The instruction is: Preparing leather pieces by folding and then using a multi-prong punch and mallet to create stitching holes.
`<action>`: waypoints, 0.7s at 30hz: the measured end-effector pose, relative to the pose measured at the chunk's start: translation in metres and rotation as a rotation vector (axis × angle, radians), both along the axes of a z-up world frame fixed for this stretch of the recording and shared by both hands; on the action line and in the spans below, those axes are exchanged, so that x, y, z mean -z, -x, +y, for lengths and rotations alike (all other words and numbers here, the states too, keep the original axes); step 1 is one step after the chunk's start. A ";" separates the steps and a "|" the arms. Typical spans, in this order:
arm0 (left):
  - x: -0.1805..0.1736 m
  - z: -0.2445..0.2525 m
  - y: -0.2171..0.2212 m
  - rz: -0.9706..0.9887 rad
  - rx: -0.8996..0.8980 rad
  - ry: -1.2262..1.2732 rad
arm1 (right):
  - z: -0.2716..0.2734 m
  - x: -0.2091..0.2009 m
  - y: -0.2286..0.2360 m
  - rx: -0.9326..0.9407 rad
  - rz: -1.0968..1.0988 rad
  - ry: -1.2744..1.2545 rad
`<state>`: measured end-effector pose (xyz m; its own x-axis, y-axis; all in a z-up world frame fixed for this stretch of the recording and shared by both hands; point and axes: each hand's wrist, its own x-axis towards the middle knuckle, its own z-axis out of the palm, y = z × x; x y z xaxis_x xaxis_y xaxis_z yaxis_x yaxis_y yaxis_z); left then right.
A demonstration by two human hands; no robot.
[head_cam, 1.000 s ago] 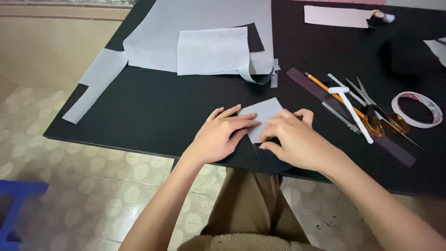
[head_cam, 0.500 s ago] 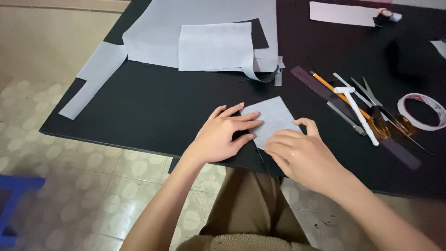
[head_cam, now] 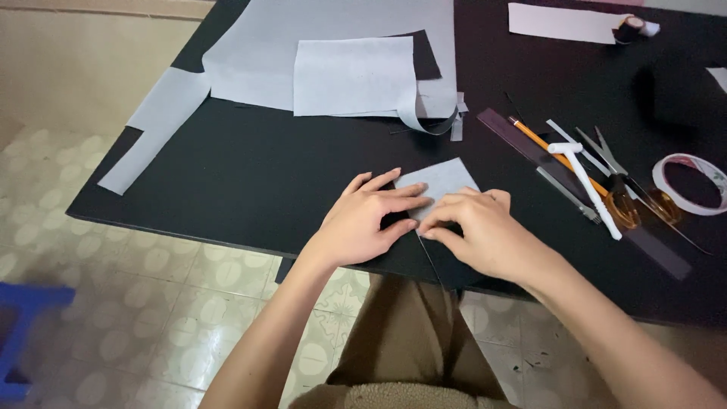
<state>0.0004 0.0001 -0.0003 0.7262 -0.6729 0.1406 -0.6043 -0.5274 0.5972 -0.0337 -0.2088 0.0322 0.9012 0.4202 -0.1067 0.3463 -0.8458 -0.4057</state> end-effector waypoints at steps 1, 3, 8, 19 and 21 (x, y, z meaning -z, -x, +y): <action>-0.001 0.000 0.000 0.001 0.001 0.000 | 0.002 -0.003 -0.002 0.001 0.001 0.000; -0.002 0.000 0.001 -0.001 -0.002 -0.004 | 0.004 -0.008 -0.005 -0.021 0.030 0.090; -0.001 -0.002 0.001 0.015 -0.018 -0.011 | 0.004 0.005 -0.014 -0.067 0.032 0.180; 0.004 0.002 0.000 0.002 -0.013 0.015 | -0.015 0.035 0.010 -0.127 -0.157 0.054; 0.004 0.001 -0.001 -0.008 -0.006 0.026 | -0.020 0.042 0.013 -0.048 -0.159 -0.136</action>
<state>0.0011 0.0013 -0.0045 0.7290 -0.6646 0.1638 -0.6059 -0.5151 0.6063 -0.0462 -0.2289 -0.0102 0.8809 0.4635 0.0960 0.4533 -0.7680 -0.4524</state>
